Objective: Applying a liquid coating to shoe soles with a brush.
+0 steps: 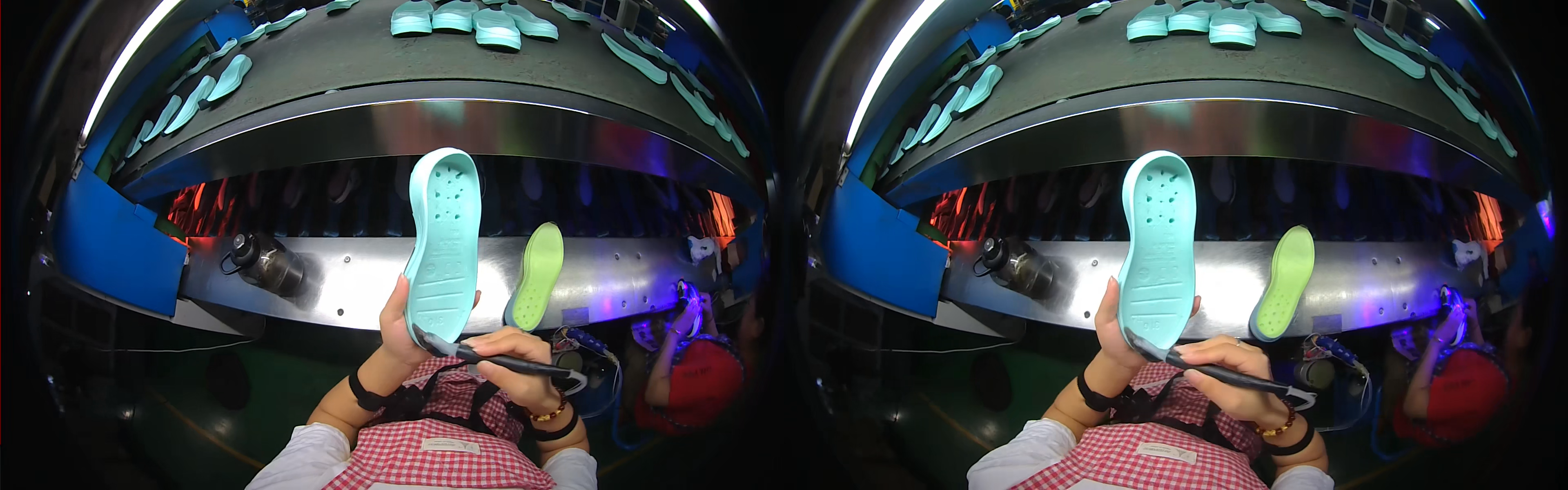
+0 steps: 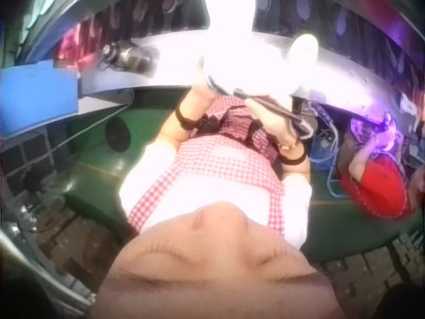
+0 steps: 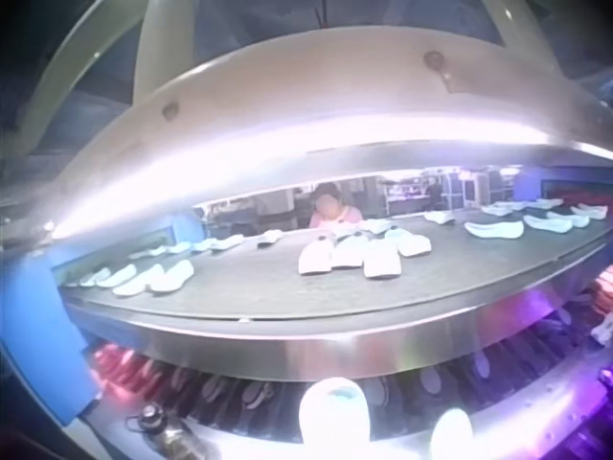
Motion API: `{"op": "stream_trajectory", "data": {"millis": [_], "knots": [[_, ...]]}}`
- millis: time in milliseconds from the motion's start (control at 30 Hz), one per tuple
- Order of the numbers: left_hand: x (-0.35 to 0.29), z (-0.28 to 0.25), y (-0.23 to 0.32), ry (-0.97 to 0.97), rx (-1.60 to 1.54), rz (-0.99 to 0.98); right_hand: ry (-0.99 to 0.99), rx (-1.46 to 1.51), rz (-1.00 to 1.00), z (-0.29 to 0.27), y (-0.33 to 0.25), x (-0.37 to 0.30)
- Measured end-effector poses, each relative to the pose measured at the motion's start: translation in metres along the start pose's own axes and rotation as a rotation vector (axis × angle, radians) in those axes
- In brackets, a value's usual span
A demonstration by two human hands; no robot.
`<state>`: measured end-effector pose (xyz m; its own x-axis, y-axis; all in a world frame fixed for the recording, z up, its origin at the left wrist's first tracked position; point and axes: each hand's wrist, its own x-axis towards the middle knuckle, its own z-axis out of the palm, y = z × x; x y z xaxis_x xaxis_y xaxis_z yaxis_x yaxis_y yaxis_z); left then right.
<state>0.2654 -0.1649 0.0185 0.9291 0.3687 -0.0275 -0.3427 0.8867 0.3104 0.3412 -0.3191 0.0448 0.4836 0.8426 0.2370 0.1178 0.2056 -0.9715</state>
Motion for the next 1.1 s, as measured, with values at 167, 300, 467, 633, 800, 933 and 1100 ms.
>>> {"op": "stream_trajectory", "data": {"millis": [167, 300, 467, 633, 800, 933, 1100], "knots": [[0.007, -0.007, 0.004, -0.036, 0.093, -0.002, -0.012, -0.067, -0.014, -0.007, -0.009, 0.017], [0.008, 0.0, 0.007, -0.065, -0.006, 0.005, -0.057, -0.018, 0.021, -0.019, -0.005, 0.02], [0.012, -0.012, 0.014, -0.06, 0.261, -0.086, -0.234, -0.156, -0.132, -0.026, -0.012, 0.031], [0.015, -0.008, 0.018, -0.079, 0.067, -0.174, -0.238, -0.053, -0.072, -0.023, -0.01, 0.026], [0.016, -0.008, 0.025, -0.095, -0.038, -0.427, -0.18, -0.096, -0.081, -0.033, -0.026, 0.022], [0.014, -0.005, 0.028, -0.011, 0.353, -0.625, -0.514, -0.24, -0.129, -0.041, -0.01, 0.028], [0.009, -0.003, 0.031, 0.045, 0.513, -0.731, -0.618, -0.415, -0.209, -0.048, -0.015, 0.028]]}}
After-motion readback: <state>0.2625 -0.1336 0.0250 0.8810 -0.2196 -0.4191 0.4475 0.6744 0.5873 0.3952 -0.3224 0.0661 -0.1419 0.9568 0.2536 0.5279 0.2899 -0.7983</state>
